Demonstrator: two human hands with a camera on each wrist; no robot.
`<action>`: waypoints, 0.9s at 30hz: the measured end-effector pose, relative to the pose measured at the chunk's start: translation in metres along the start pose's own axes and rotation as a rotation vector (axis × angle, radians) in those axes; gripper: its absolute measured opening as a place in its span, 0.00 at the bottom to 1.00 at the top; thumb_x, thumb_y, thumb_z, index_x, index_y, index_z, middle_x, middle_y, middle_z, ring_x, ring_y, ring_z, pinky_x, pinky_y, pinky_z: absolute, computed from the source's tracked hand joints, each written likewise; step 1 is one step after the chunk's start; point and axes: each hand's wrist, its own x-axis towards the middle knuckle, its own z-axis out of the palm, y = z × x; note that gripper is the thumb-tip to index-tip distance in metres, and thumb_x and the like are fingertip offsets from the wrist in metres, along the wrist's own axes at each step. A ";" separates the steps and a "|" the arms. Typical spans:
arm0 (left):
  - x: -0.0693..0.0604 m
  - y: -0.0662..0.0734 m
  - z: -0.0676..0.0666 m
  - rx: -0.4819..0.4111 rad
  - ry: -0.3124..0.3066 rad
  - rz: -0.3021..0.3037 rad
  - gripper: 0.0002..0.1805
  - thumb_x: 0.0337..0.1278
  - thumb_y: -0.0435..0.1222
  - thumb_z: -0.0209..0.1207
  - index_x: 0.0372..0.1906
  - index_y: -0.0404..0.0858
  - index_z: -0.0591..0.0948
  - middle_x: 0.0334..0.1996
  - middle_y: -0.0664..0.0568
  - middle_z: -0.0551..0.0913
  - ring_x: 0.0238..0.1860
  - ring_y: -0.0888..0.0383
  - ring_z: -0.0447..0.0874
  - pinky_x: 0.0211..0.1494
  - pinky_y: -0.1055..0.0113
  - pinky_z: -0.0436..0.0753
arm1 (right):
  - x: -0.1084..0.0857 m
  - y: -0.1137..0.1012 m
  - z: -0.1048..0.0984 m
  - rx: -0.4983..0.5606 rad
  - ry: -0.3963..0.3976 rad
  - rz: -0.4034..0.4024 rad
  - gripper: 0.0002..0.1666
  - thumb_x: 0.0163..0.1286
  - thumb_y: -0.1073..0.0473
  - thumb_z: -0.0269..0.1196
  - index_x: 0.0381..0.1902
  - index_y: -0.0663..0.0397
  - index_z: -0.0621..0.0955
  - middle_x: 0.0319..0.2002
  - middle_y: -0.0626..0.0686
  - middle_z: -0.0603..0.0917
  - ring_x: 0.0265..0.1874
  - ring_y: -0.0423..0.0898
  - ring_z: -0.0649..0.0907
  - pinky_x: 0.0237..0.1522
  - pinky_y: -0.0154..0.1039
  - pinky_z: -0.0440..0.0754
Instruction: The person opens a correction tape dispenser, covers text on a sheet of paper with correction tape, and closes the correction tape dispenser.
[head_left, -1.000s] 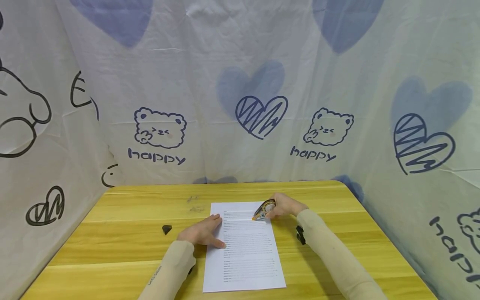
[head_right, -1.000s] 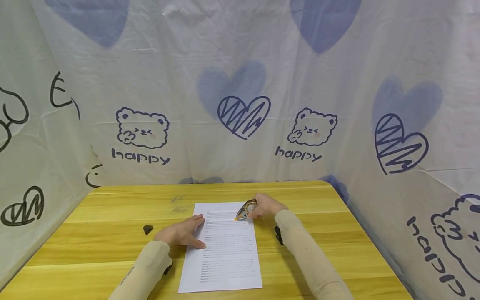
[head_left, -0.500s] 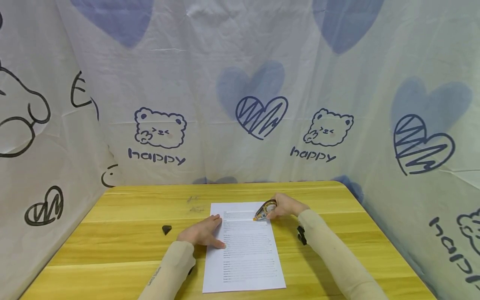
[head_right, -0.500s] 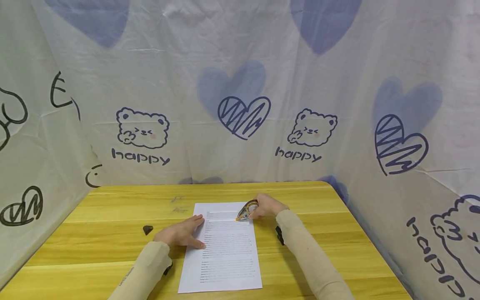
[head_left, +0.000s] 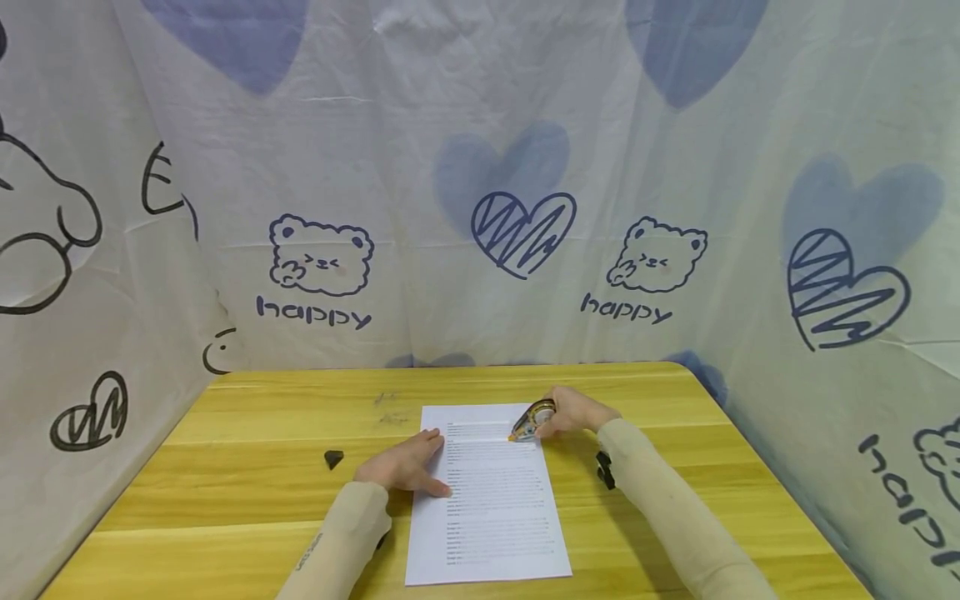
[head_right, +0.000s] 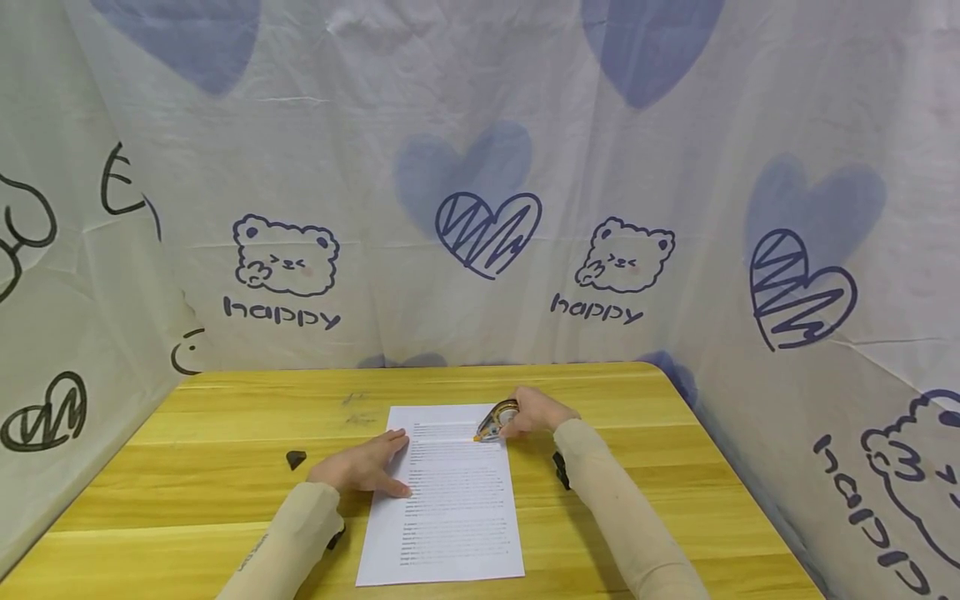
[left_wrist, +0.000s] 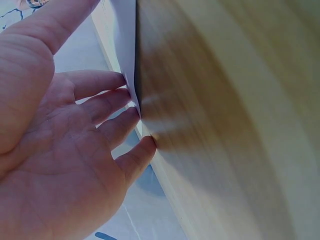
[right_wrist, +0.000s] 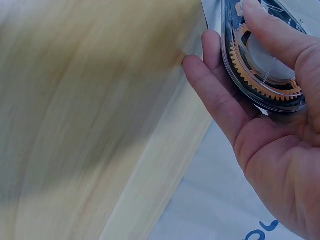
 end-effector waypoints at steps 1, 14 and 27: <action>0.000 0.000 0.000 0.000 0.001 0.000 0.51 0.49 0.48 0.72 0.74 0.33 0.61 0.77 0.43 0.56 0.78 0.44 0.50 0.78 0.48 0.55 | 0.000 0.000 0.000 -0.001 0.000 0.003 0.12 0.56 0.61 0.74 0.34 0.60 0.83 0.23 0.49 0.83 0.19 0.39 0.73 0.21 0.30 0.73; 0.001 -0.001 0.001 0.008 0.011 0.003 0.51 0.49 0.48 0.72 0.74 0.34 0.61 0.77 0.43 0.56 0.78 0.44 0.51 0.78 0.48 0.55 | 0.001 0.004 0.000 0.016 0.007 0.025 0.13 0.57 0.60 0.74 0.36 0.60 0.83 0.24 0.50 0.84 0.20 0.40 0.75 0.22 0.30 0.74; 0.001 -0.001 0.001 -0.006 0.005 0.004 0.51 0.49 0.48 0.72 0.74 0.34 0.61 0.77 0.43 0.55 0.78 0.44 0.50 0.78 0.48 0.55 | -0.001 0.004 -0.001 0.008 0.014 0.034 0.15 0.57 0.59 0.74 0.36 0.60 0.81 0.25 0.51 0.84 0.21 0.41 0.75 0.23 0.31 0.74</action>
